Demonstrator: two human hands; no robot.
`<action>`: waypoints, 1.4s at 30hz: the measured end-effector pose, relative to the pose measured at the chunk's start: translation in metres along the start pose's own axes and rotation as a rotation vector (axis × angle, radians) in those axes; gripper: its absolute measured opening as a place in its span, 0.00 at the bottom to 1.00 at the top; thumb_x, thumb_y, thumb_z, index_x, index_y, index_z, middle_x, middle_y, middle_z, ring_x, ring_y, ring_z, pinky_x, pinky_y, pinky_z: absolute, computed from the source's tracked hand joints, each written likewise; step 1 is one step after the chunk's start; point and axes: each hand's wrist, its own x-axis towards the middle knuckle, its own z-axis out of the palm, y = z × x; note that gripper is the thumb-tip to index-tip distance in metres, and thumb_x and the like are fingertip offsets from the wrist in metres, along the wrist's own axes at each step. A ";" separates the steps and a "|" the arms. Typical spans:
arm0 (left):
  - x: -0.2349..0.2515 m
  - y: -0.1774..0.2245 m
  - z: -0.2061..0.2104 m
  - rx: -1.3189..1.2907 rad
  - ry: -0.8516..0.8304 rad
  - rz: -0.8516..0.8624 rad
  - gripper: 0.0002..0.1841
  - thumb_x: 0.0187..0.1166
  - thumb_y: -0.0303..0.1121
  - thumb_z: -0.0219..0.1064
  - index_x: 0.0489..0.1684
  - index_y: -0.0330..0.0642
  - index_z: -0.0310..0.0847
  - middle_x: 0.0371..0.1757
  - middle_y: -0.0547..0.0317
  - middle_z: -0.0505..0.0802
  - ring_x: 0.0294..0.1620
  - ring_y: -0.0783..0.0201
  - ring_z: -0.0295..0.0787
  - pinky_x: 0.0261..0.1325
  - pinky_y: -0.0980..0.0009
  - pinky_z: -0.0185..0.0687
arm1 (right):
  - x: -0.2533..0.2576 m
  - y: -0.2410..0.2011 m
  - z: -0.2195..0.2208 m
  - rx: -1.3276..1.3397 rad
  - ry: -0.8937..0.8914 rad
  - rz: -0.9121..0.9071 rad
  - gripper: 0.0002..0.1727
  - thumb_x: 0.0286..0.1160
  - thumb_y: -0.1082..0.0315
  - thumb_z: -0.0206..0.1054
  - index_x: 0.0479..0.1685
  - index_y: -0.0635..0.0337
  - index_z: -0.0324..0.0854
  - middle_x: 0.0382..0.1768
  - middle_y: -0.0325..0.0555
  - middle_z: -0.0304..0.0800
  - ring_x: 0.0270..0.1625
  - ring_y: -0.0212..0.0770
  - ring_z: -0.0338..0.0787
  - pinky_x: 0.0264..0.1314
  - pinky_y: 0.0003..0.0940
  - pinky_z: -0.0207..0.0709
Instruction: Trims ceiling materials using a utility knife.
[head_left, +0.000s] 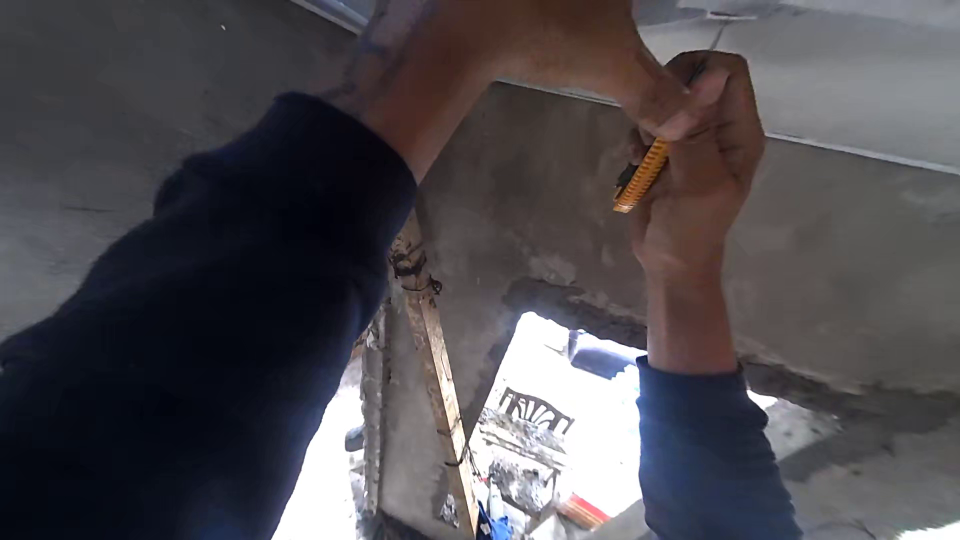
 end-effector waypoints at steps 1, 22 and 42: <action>0.001 0.000 0.000 -0.006 0.012 0.004 0.36 0.51 0.65 0.84 0.54 0.50 0.89 0.48 0.66 0.92 0.51 0.73 0.86 0.55 0.68 0.78 | 0.000 -0.004 -0.002 0.008 -0.024 0.012 0.07 0.94 0.68 0.48 0.49 0.57 0.70 0.38 0.31 0.73 0.36 0.17 0.76 0.38 0.10 0.73; 0.013 -0.010 0.008 -0.068 0.121 0.059 0.37 0.48 0.66 0.85 0.55 0.52 0.89 0.49 0.66 0.93 0.53 0.72 0.87 0.58 0.65 0.81 | 0.042 0.015 -0.033 0.346 -0.140 0.168 0.17 0.89 0.66 0.46 0.39 0.50 0.81 0.35 0.32 0.85 0.39 0.28 0.85 0.48 0.25 0.82; 0.014 -0.009 0.013 0.007 0.127 0.058 0.35 0.51 0.62 0.84 0.56 0.52 0.88 0.49 0.65 0.92 0.54 0.71 0.87 0.58 0.63 0.80 | 0.043 0.029 -0.026 0.473 -0.132 0.107 0.16 0.88 0.66 0.44 0.36 0.50 0.78 0.35 0.34 0.82 0.43 0.31 0.85 0.55 0.33 0.81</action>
